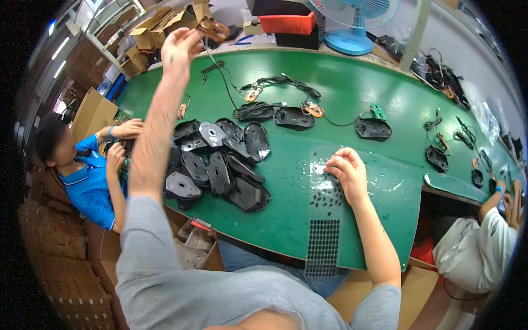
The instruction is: Manually assemble small electronic components into plastic housings at a production station.
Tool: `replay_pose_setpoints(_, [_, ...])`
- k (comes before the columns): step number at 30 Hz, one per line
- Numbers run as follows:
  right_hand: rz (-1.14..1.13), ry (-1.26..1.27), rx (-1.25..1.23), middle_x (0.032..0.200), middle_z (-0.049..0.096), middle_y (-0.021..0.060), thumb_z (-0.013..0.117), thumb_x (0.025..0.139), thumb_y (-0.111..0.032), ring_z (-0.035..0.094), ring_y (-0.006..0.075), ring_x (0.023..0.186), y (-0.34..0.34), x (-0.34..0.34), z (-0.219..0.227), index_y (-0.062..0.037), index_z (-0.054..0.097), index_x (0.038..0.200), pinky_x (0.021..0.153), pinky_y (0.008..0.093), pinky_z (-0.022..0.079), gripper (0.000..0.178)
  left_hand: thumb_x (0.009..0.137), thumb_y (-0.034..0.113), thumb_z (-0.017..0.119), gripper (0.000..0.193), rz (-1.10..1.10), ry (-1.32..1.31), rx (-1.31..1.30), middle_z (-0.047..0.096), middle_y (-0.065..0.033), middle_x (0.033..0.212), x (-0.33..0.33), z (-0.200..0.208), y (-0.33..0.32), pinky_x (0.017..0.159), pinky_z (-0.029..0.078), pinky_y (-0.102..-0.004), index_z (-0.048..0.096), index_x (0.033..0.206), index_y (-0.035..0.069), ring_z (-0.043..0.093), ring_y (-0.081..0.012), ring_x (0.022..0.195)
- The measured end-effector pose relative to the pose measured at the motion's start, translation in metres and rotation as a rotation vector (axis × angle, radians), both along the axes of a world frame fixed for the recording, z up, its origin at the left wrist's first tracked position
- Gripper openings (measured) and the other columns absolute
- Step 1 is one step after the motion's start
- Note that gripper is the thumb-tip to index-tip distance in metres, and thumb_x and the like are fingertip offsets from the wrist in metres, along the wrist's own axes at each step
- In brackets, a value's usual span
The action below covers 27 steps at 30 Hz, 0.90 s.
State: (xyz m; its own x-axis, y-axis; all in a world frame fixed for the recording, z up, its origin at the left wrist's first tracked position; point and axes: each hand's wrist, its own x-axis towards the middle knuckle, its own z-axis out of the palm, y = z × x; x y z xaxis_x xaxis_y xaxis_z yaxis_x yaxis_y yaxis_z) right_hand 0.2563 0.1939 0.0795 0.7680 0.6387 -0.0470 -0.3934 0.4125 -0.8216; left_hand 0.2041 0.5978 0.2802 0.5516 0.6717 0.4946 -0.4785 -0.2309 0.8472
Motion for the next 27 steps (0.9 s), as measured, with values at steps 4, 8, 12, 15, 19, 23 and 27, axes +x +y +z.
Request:
replay_pose_setpoints(4, [0.04,-0.066,-0.086,0.088,0.061,0.0085,0.057,0.09,-0.006,0.061,0.0166,0.083,0.002,-0.005,-0.004,-0.0049,0.054,0.1,0.078,0.0304,0.052,0.01,0.077,0.003,0.075,0.035,0.523,0.298,0.072,0.063,-0.0119,0.101,0.019,0.056,0.105,0.068,0.057,-0.0237,0.057,0.107,0.001,0.066,-0.0158,0.075])
replay_pose_setpoints(8, [0.017,-0.098,-0.112,0.087,0.061,0.0089,0.057,0.09,-0.006,0.061,0.0167,0.081,0.002,-0.005,-0.006,-0.004,0.054,0.1,0.076,0.0298,0.053,0.011,0.08,0.004,0.07,0.013,0.804,-0.062,0.582,0.069,-0.0046,0.086,0.014,0.084,0.094,0.065,0.054,-0.0255,0.064,0.091,0.009,0.064,-0.0133,0.07])
replay_pose_setpoints(12, [0.046,-0.116,-0.111,0.087,0.061,0.0089,0.058,0.089,-0.005,0.061,0.0164,0.08,0.003,-0.004,-0.007,-0.0035,0.054,0.099,0.076,0.0292,0.053,0.011,0.084,0.015,0.064,0.004,0.772,0.137,1.026,0.07,0.0021,0.081,0.014,0.05,0.097,0.065,0.05,-0.0308,0.066,0.084,0.018,0.064,-0.0169,0.069])
replay_pose_setpoints(15, [0.049,-0.135,-0.108,0.087,0.06,0.0088,0.058,0.089,-0.005,0.061,0.0161,0.08,0.002,0.001,-0.005,-0.0032,0.054,0.099,0.075,0.0288,0.053,0.011,0.082,0.013,0.061,0.009,0.658,0.338,0.963,0.068,0.0002,0.077,0.013,-0.009,0.122,0.063,0.048,-0.0328,0.067,0.089,0.015,0.063,-0.0197,0.068])
replay_pose_setpoints(19, [0.076,-0.141,-0.097,0.086,0.06,0.0083,0.058,0.089,-0.005,0.061,0.0154,0.08,0.006,0.0,-0.006,-0.0029,0.055,0.099,0.075,0.0283,0.053,0.011,0.07,0.005,0.069,0.018,0.257,0.886,0.471,0.067,-0.0062,0.077,0.005,-0.078,0.127,0.061,0.053,-0.0292,0.067,0.088,0.007,0.064,-0.0171,0.072])
replay_pose_setpoints(23, [0.053,-0.15,-0.112,0.086,0.06,0.0081,0.058,0.089,-0.005,0.061,0.0149,0.079,0.0,-0.004,-0.002,-0.003,0.055,0.098,0.075,0.0281,0.054,0.01,0.067,-0.004,0.068,0.042,0.003,0.898,0.04,0.068,-0.012,0.095,0.005,-0.146,0.116,0.068,0.057,-0.0326,0.062,0.108,0.004,0.066,-0.0227,0.079])
replay_pose_setpoints(27, [0.076,-0.155,-0.103,0.085,0.06,0.0083,0.058,0.089,-0.005,0.061,0.015,0.079,0.004,-0.004,-0.002,-0.0029,0.055,0.098,0.075,0.028,0.053,0.01,0.068,-0.001,0.069,0.05,0.038,0.876,0.275,0.066,-0.0134,0.102,0.009,-0.193,0.127,0.075,0.055,-0.0326,0.06,0.117,0.005,0.065,-0.0246,0.09])
